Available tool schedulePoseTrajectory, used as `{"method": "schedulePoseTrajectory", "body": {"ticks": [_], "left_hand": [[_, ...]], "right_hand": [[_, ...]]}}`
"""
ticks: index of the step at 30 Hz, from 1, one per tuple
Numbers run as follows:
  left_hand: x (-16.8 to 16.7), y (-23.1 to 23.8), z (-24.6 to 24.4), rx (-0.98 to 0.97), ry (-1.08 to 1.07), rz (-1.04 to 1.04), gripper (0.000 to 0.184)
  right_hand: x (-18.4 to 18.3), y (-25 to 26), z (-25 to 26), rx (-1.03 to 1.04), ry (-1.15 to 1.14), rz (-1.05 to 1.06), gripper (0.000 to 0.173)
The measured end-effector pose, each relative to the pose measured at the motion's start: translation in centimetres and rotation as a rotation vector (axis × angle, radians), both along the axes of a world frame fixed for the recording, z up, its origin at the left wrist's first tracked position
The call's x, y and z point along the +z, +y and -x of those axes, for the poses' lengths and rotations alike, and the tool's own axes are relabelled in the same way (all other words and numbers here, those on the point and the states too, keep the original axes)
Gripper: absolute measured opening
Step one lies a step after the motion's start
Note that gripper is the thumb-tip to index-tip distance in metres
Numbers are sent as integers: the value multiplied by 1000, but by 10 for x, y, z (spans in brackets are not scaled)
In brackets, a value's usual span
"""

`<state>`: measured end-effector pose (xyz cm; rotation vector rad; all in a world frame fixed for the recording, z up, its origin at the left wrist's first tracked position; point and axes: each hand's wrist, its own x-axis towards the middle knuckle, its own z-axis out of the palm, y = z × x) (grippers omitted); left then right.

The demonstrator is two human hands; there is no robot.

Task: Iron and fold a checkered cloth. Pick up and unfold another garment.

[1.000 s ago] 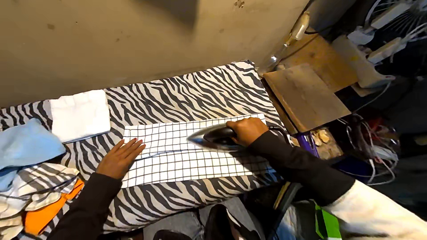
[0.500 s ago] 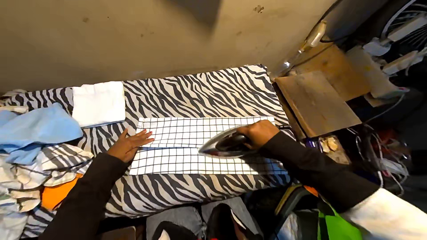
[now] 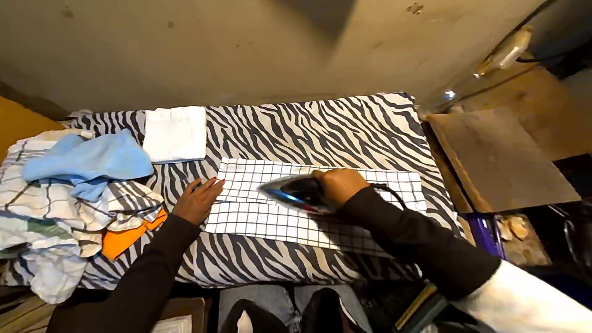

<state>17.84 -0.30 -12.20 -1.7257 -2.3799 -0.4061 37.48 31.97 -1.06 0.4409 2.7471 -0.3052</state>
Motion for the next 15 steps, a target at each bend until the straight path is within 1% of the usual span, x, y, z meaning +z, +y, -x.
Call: {"method": "schedulePoseTrajectory", "body": {"ticks": [2,4,6,7,11,15], "left_hand": [[-4,-1,3,-18,-7,-27,28],[-12,-6,4,-47,31,-114,24],[-13,-11,2,-35,81,-209,21],[-13,-12,2,-23,92,-238,20],[-14,-15,2,11,84,-255,20],[-12,-22,-4,38,87,-257,20]], "right_hand": [[-1,14,-5,-71,25,-56,25],[-3,18,-13,16,79,-97,23],[-6,10,-16,133,130,-100,22],[-4,2,-13,147,129,-99,22],[1,-30,26,9,46,-115,23],[1,-62,62,66,48,-116,24]]}}
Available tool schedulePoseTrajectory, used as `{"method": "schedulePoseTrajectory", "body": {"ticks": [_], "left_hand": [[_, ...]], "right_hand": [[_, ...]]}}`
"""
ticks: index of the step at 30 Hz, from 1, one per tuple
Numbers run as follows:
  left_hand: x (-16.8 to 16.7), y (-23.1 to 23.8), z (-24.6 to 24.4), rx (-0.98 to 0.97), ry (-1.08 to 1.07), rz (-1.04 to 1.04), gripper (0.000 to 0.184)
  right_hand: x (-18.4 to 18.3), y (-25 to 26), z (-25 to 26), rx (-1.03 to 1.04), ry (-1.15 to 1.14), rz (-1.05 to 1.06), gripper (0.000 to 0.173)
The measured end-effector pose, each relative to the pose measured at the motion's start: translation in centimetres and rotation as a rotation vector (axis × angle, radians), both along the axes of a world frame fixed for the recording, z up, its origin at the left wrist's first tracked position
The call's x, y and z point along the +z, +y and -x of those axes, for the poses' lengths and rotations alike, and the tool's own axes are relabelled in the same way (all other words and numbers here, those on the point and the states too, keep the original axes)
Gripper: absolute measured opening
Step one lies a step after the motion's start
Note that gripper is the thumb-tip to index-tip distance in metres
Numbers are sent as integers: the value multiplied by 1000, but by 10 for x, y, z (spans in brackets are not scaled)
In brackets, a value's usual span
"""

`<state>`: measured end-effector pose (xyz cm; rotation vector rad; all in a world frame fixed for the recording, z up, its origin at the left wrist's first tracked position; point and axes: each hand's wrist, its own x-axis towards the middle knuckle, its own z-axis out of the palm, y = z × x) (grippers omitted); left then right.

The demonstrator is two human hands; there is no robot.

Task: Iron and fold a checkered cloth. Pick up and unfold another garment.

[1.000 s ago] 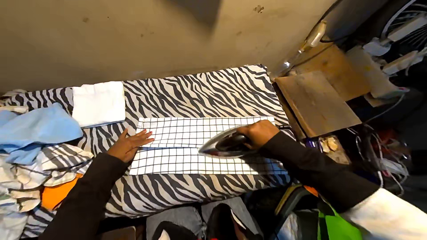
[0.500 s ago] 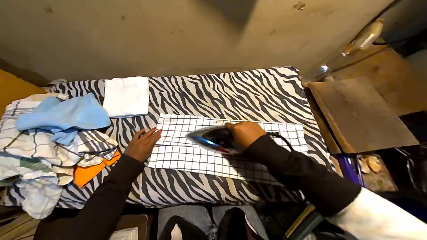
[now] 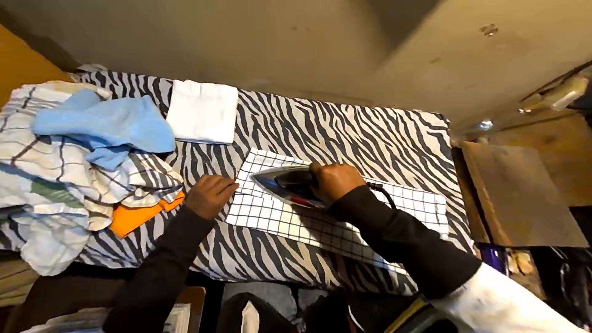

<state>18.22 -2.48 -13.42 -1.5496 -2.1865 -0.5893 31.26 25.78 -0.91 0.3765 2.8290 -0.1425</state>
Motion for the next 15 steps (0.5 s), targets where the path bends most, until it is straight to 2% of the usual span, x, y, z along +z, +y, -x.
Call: {"method": "schedulePoseTrajectory", "body": {"ticks": [6,9,12,15], "left_hand": [[36,-28,-33,136,-54,-53,26],[44,-41,-55,204,-77,-78,27],[48,-49,-78,235,-104,-105,26],[46,-37,-91,192,-140,-123,23]], "right_hand": [[0,-38,23,-9,-59,27,23],[0,-46,32,6,-43,41,23],[1,-36,30,119,-47,82,23],[6,-15,24,18,-113,53,27]]}}
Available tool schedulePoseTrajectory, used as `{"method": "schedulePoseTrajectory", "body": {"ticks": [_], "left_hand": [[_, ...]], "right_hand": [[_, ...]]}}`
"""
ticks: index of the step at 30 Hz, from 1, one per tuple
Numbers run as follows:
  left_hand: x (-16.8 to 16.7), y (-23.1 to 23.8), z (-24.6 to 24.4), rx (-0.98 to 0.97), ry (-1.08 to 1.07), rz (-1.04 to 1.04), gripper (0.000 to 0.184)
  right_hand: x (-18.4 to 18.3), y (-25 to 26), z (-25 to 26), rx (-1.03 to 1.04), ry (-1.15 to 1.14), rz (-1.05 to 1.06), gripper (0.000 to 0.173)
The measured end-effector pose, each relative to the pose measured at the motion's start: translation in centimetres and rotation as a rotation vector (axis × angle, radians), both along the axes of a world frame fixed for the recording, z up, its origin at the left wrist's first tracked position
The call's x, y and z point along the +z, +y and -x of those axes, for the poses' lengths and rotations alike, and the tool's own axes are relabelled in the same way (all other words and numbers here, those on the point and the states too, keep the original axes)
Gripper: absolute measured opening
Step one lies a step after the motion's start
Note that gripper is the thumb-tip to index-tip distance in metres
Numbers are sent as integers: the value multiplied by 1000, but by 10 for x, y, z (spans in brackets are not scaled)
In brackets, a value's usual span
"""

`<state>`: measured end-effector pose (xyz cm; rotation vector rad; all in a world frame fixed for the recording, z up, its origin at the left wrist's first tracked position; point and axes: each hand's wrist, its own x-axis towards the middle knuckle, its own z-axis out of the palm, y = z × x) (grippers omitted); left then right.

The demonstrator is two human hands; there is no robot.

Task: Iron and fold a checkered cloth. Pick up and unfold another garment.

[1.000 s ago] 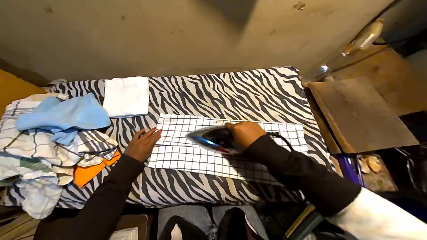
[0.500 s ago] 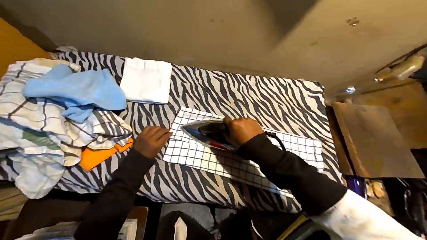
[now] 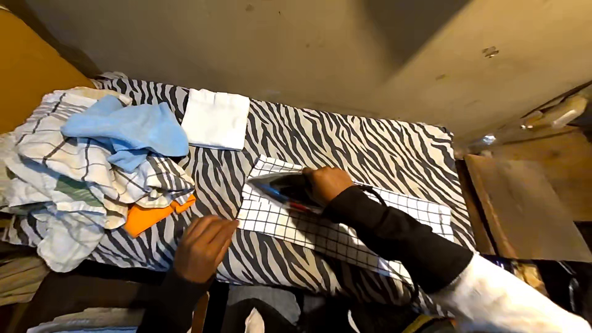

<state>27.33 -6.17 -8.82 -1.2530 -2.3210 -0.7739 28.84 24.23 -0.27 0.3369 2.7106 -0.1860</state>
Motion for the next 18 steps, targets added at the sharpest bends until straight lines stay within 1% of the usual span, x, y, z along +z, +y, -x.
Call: {"method": "schedulePoseTrajectory", "body": {"ticks": [2,4,5,7,9,11,13,16,18], "left_hand": [[-3,26,1,-100,-18,-4,21],[-9,63,8,-218,7,1,19],[-13,81,12,-274,30,27,19],[-24,109,25,-375,79,124,23],[-35,122,42,-448,107,189,21],[-43,121,54,-454,142,168,19],[-47,109,56,-427,81,163,24],[-40,75,46,-337,-132,220,32],[-29,46,32,-214,-149,223,30]], "right_hand": [[0,23,-19,-98,17,-20,31],[0,53,-53,-140,21,-56,35],[-3,69,-75,-164,33,-88,34],[-6,98,-119,-288,55,-140,31],[-9,127,-157,-390,74,-197,28],[-13,148,-185,-336,170,-242,24],[-17,149,-196,-204,266,-246,22],[-21,121,-175,-17,382,-197,24],[-24,87,-141,73,429,-142,23]]}}
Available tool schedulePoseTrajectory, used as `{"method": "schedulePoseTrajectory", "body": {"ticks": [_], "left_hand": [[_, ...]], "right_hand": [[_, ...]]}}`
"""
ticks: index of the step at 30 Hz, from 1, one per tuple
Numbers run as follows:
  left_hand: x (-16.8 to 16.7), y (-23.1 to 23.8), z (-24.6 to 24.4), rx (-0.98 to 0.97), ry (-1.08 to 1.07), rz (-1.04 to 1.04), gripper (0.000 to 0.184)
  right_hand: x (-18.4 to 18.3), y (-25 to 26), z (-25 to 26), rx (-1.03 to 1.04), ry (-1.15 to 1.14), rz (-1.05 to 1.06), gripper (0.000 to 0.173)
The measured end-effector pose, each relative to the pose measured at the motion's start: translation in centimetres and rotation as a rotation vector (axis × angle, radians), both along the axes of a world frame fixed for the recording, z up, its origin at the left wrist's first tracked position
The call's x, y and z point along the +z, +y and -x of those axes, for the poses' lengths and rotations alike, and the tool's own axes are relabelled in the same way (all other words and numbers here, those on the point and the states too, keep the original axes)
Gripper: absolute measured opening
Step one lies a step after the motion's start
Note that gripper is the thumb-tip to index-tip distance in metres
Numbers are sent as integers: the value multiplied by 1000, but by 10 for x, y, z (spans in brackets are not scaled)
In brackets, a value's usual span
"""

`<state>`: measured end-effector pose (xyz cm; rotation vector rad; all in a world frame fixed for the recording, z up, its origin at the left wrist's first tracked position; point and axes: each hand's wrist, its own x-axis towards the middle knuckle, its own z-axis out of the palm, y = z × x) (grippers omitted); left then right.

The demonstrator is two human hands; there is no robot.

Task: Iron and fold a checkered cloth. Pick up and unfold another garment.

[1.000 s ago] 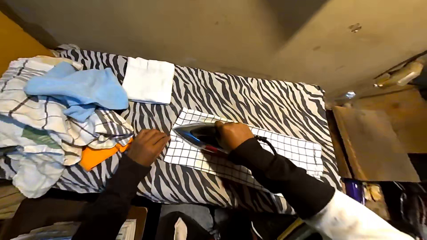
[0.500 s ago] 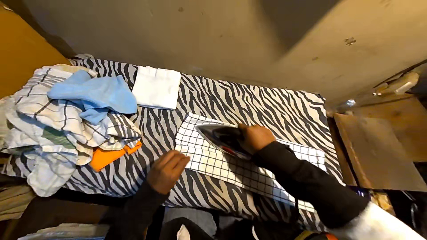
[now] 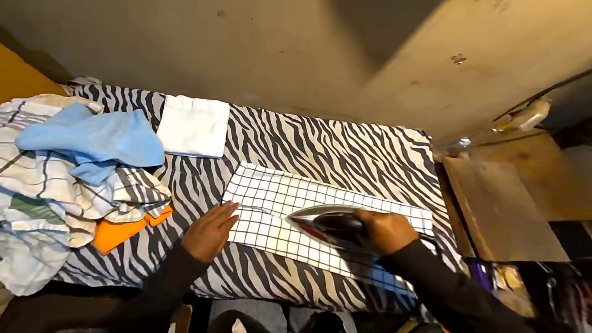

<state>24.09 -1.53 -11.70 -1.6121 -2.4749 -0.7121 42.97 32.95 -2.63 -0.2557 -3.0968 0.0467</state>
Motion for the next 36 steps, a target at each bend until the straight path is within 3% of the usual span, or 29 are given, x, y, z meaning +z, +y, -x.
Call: {"method": "schedulePoseTrajectory", "body": {"ticks": [5,10,12,15,19,23,26,31,36], "left_hand": [[24,-71,-47,340,156,-20,33],[42,-84,-76,479,258,-62,29],[45,-78,-75,482,253,-108,27],[38,-63,-54,384,248,-175,25],[25,-10,-22,101,250,-118,20],[-3,38,26,-59,344,3,28],[-8,40,54,-143,391,-54,19],[-3,7,70,-244,276,-11,25],[-1,-13,75,-226,253,3,24]], "right_hand": [[25,-107,118,73,-348,225,27],[31,-149,196,126,-455,298,26],[32,-139,183,97,-488,309,30],[26,-95,119,-36,-461,271,36],[7,-16,22,-311,-228,110,27],[6,25,-17,-421,-171,25,21],[7,25,-11,-370,-148,-9,17],[10,4,31,-235,-161,38,20],[16,-58,87,-15,-238,145,24]]}}
